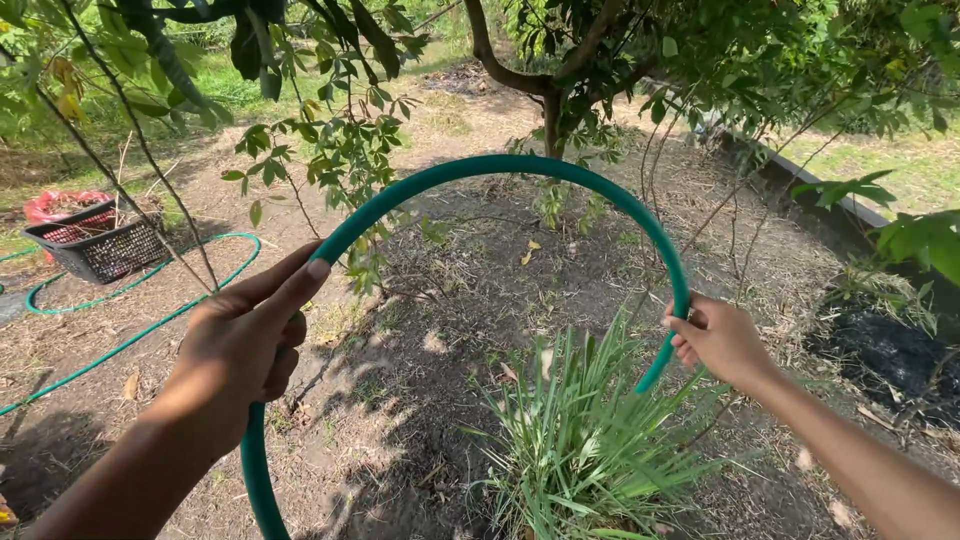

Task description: Water several small trees and bushes in a garden using a green garden hose.

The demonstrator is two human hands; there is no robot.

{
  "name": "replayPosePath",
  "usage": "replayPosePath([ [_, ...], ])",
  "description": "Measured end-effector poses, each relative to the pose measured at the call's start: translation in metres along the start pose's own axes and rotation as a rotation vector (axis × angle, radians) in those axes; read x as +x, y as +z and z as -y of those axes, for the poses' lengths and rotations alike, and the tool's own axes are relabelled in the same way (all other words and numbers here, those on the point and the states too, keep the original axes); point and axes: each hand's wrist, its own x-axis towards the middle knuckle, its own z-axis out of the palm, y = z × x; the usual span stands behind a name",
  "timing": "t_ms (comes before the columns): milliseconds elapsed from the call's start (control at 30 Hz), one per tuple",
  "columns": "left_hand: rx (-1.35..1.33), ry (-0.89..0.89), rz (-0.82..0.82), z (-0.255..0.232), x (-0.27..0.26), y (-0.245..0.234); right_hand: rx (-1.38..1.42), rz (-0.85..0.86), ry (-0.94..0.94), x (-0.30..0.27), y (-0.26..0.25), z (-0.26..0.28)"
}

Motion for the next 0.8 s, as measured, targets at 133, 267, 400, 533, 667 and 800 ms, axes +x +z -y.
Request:
replayPosePath([
  [133,-0.058,-0.017,0.033,0.013,0.015,-0.012,-0.001,0.022,-0.025,0.01,0.005,-0.004],
  [267,-0.021,0.024,-0.008,0.0,0.009,-0.011,0.002,-0.007,-0.01,0.01,0.011,0.011],
  [400,0.008,0.082,-0.015,-0.005,0.028,-0.019,0.064,-0.047,-0.032,0.018,0.022,0.026],
  [533,-0.007,0.094,-0.031,-0.01,0.051,-0.039,0.129,-0.043,-0.064,0.04,0.051,0.03],
  [667,-0.053,0.074,-0.031,-0.01,0.079,-0.072,0.224,0.01,-0.11,0.069,0.099,0.047],
  [800,-0.132,0.057,-0.064,0.002,0.108,-0.118,0.251,0.068,-0.124,0.091,0.163,0.09],
])
